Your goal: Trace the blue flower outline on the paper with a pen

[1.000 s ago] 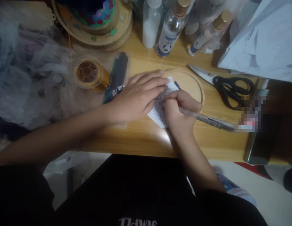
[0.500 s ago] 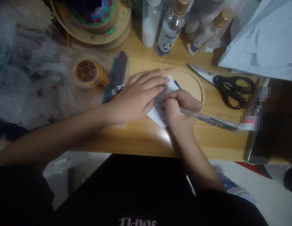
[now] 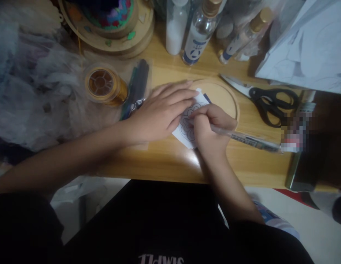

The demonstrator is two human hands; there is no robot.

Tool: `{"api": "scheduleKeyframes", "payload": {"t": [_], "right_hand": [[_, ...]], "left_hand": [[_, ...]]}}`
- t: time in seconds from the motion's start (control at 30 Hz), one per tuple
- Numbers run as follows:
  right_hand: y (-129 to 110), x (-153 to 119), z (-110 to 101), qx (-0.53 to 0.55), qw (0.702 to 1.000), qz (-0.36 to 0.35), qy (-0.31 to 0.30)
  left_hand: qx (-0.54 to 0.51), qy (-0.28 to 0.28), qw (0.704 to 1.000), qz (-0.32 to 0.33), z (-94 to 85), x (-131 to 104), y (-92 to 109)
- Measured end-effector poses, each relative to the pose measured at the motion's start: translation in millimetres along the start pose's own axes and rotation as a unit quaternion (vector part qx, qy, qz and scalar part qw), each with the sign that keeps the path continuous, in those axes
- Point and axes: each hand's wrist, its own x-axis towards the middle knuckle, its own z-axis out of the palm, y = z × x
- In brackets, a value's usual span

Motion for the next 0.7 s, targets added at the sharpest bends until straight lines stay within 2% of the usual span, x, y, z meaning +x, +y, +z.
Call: {"api": "scheduleKeyframes", "payload": {"t": [0.2, 0.7], "right_hand": [[-2.7, 0.6, -0.5, -0.005, 1.0, -0.012, -0.012], [-0.6, 1.2, -1.0, -0.004, 1.0, 0.001, -0.026]], "left_hand": [[0.007, -0.026, 1.0, -0.014, -4.6, 0.7, 3.2], [0.001, -0.034, 0.999, -0.021, -6.9, 1.9, 4.8]]}}
